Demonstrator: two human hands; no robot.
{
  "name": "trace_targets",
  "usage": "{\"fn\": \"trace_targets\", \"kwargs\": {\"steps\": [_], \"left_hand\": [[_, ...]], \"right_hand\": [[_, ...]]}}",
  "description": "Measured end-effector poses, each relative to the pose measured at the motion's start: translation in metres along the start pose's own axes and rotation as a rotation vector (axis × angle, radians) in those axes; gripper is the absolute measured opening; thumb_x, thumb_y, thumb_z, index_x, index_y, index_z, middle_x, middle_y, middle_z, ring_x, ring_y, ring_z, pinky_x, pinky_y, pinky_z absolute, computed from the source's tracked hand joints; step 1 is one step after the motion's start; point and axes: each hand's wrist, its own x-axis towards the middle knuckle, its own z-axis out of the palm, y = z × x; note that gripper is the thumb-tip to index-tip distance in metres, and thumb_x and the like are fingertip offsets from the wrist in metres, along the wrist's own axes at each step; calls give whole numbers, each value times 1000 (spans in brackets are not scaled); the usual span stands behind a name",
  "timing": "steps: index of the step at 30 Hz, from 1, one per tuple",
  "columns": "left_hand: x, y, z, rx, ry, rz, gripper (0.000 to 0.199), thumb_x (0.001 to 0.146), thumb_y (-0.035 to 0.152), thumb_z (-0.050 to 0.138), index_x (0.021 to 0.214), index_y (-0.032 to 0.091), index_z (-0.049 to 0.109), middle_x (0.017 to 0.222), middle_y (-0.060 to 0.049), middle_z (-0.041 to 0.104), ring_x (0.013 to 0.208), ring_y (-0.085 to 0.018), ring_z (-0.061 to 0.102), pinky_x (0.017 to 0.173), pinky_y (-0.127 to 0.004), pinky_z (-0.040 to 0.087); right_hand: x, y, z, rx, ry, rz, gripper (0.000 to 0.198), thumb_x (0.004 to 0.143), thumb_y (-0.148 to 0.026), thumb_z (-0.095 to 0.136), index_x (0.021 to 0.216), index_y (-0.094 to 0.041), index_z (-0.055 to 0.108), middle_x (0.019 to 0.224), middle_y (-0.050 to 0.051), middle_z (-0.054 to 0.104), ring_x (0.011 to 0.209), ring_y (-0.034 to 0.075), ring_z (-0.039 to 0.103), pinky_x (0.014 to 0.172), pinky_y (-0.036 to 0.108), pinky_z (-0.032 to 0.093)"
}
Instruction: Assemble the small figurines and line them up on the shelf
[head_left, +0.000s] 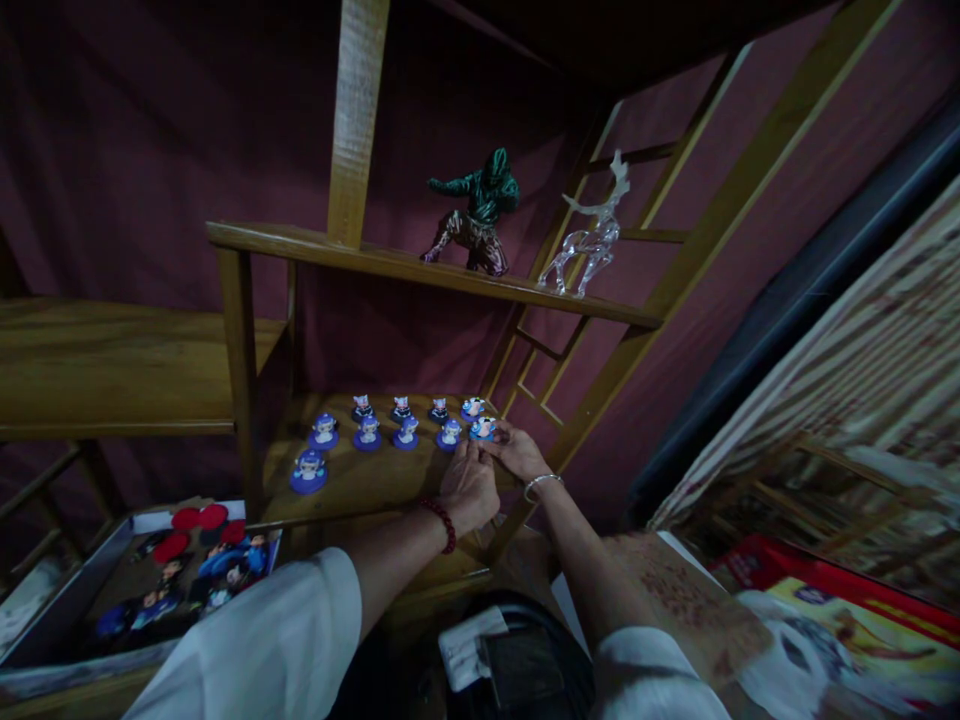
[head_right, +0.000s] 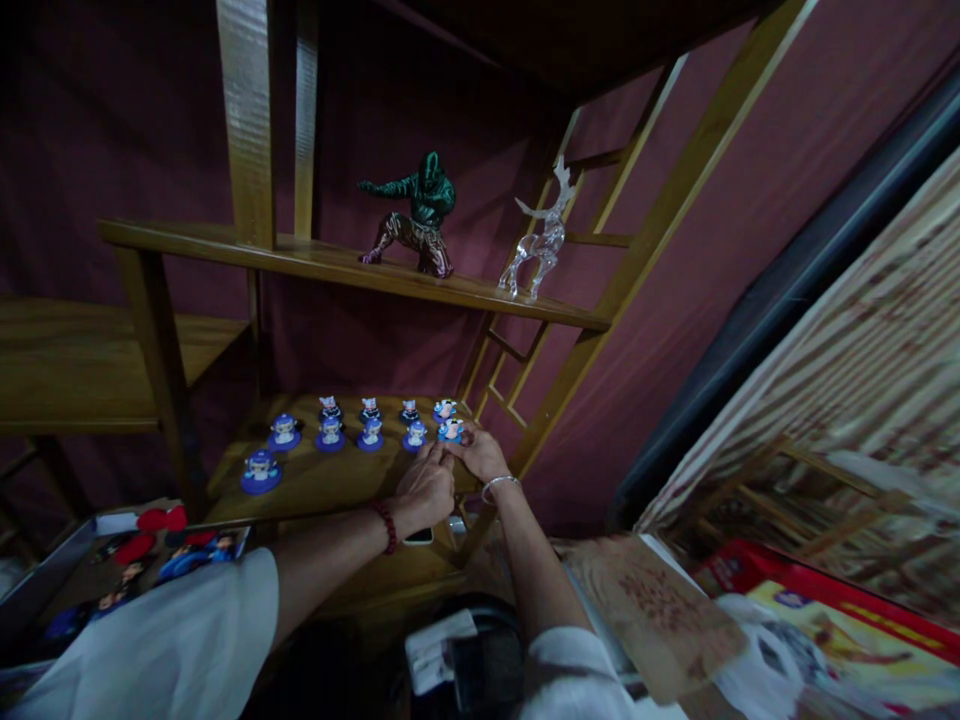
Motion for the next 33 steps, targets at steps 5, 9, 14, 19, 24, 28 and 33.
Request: {"fn": "trace_targets", "kwargs": {"steps": [5, 9, 14, 19, 24, 28, 33], "left_hand": [[2, 3, -1, 64, -10, -9, 49, 63, 11, 43, 108, -6, 54, 118, -25, 49, 114, -33, 35, 97, -41, 25], [2, 5, -3, 88, 14, 14, 46, 64, 12, 44, 106, -3, 56, 111, -23, 53, 111, -32, 37, 95, -41, 26], [3, 3, 0, 153, 21, 81, 40, 69, 12, 40, 102, -5, 57, 106, -24, 55, 107, -30, 41, 96, -40, 25], [3, 2, 6, 210, 65, 106, 40, 77, 21, 38, 105, -3, 56, 115, -24, 50, 114, -31, 35, 96, -43, 24], [-2, 7, 2, 305, 44, 39, 39, 83, 26, 32, 103, 2, 57, 120, -21, 48, 116, -28, 35, 96, -43, 27], [-3, 8, 2, 346, 42, 27, 42, 85, 29, 30, 107, 3, 54, 127, -20, 43, 121, -27, 33, 99, -42, 25], [-4, 8, 3, 350, 27, 36, 45, 86, 32, 28, 112, 3, 51, 131, -21, 39, 124, -27, 29, 100, -43, 25]], "right_hand": [[1, 4, 2, 19, 30, -16, 31, 56, -36, 68, 82, -22, 60, 67, -3, 57, 65, 12, 53, 66, 25, 43], [2, 6, 1, 33, -22, -34, 25, 59, -38, 65, 76, -21, 58, 66, -4, 55, 62, 12, 50, 62, 23, 42], [2, 6, -1, 54, -63, -11, 26, 60, -36, 64, 79, -20, 57, 66, -4, 54, 61, 11, 49, 62, 23, 41], [0, 2, -2, 199, -66, -69, 31, 61, -31, 62, 89, -18, 58, 78, -1, 58, 71, 12, 53, 71, 25, 44], [1, 4, -4, 304, -21, -48, 35, 65, -25, 57, 99, -18, 58, 85, 2, 63, 82, 14, 57, 82, 28, 44], [9, 16, -4, 320, 91, 11, 31, 70, -34, 55, 98, -19, 59, 96, 4, 65, 91, 17, 58, 86, 32, 44], [25, 31, -1, 258, 115, 11, 26, 70, -28, 56, 94, -21, 62, 96, 2, 66, 92, 16, 59, 89, 32, 43]]}}
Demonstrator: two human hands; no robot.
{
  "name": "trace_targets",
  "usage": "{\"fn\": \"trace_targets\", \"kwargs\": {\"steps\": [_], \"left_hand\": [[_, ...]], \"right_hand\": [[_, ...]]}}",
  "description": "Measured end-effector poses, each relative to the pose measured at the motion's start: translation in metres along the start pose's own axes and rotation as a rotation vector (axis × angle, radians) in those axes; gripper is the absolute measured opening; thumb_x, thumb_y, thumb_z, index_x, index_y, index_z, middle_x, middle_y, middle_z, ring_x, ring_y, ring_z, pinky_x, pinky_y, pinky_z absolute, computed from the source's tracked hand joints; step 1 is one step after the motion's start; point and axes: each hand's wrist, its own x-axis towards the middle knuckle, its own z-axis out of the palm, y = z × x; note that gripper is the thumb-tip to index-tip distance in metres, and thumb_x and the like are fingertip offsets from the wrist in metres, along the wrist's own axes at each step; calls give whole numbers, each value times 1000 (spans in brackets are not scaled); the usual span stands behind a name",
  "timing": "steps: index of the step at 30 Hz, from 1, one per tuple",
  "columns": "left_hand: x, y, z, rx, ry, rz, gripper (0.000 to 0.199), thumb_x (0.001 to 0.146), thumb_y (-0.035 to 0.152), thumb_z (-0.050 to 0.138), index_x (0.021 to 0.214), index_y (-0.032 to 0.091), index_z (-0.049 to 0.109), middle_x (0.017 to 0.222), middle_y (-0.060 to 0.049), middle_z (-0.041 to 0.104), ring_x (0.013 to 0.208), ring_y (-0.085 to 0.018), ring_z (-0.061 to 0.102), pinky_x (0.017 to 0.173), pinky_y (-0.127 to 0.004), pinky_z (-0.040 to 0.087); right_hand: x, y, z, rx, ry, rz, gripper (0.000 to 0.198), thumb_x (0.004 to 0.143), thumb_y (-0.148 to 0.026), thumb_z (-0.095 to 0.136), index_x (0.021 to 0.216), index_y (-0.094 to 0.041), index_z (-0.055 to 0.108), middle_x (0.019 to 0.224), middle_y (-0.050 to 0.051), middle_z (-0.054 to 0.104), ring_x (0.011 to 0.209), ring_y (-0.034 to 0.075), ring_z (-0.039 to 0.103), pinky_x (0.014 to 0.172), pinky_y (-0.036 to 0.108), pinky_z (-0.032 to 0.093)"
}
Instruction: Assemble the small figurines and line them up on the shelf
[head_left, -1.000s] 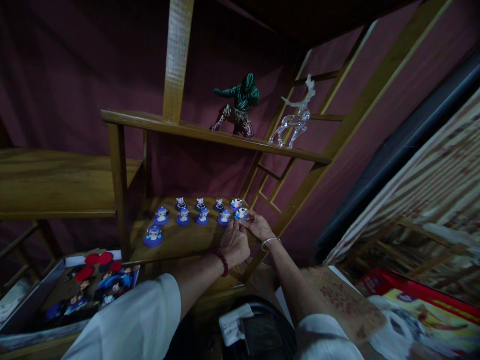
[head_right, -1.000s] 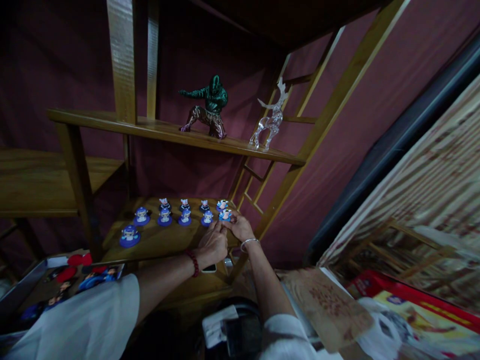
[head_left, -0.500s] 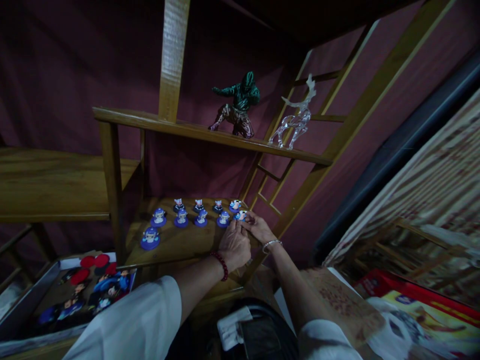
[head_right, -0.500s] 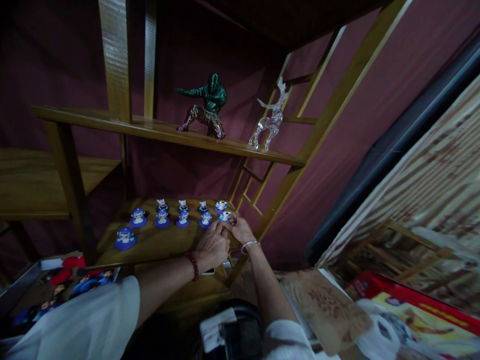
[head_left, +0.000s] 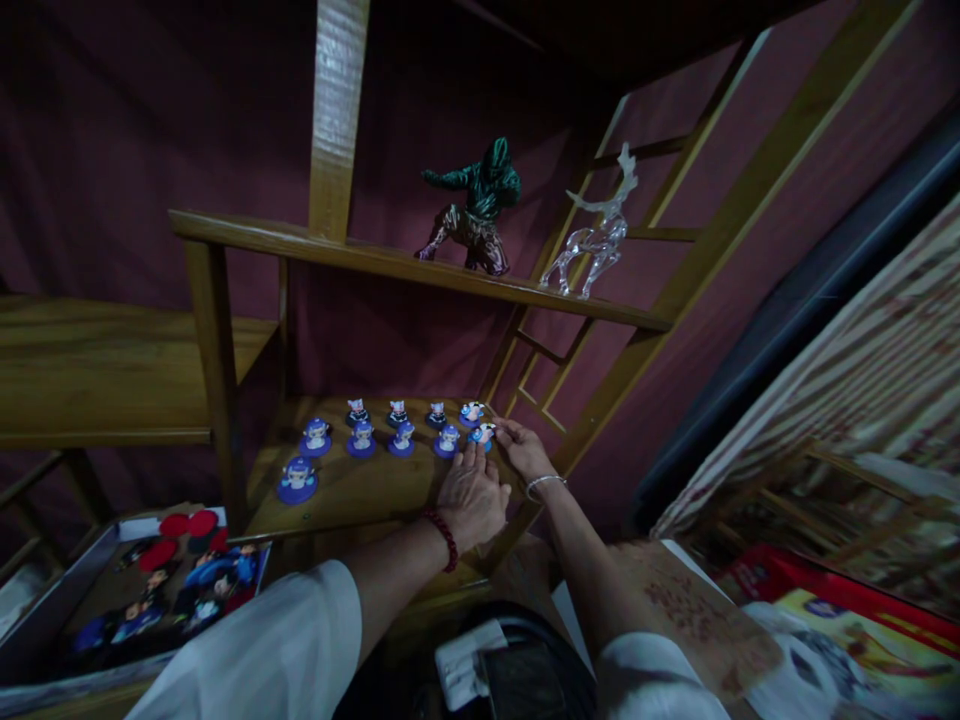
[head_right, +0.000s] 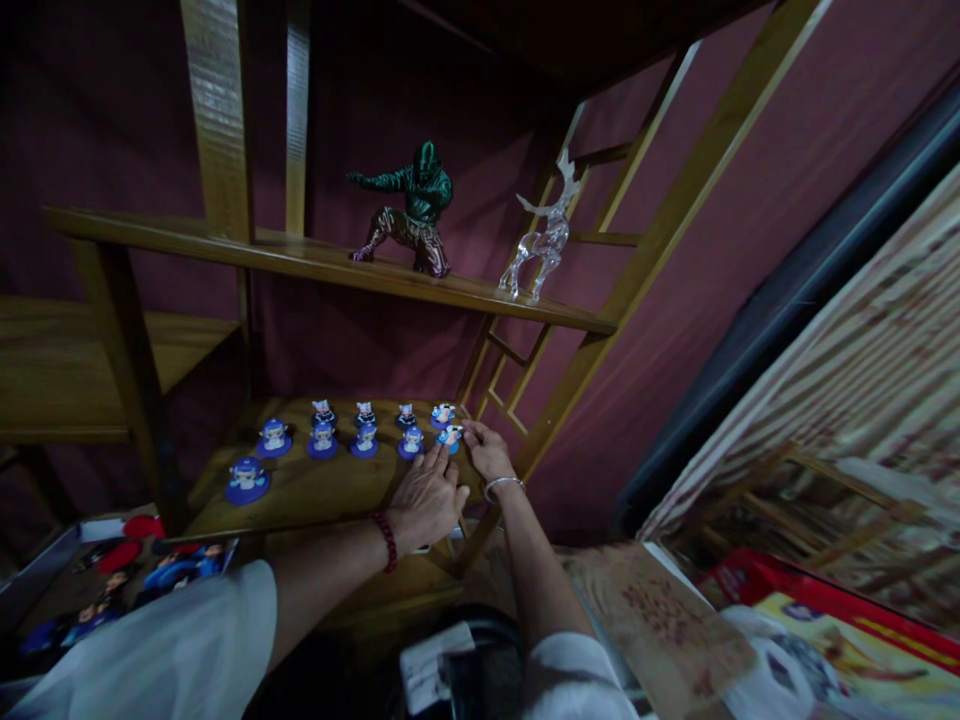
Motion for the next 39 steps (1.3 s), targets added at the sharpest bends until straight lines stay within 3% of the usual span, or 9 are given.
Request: {"fn": "trace_targets", "kwargs": {"steps": [13, 21, 32, 39], "left_hand": [[-2, 0, 4, -32, -20, -7, 49, 86, 33, 27, 117, 1, 46, 132, -22, 38, 126, -28, 28, 101, -43, 23], [-2, 0, 5, -57, -16, -11, 49, 86, 34, 28, 118, 1, 46, 133, -22, 36, 126, -28, 27, 102, -42, 22], [-1, -1, 4, -77, -34, -23, 50, 85, 34, 29, 118, 1, 46, 133, -22, 36, 127, -30, 26, 103, -42, 23], [-1, -2, 5, -72, -23, -19, 51, 85, 34, 27, 118, 1, 45, 133, -21, 36, 127, -29, 26, 103, -42, 23]], "right_hand": [[23, 2, 6, -43, -84, 41, 31, 63, -11, 57, 90, -22, 64, 91, -2, 68, 92, 14, 60, 92, 30, 43], [32, 5, 10, -7, -66, 41, 40, 58, 0, 52, 94, -16, 60, 91, 3, 67, 86, 14, 62, 80, 27, 49], [33, -5, 11, 67, -174, 96, 50, 55, 6, 42, 95, -16, 62, 93, 3, 67, 91, 13, 61, 83, 26, 48], [41, 1, 17, 148, -102, 105, 41, 55, 3, 53, 89, -17, 63, 83, 3, 69, 79, 16, 64, 77, 31, 52]]}}
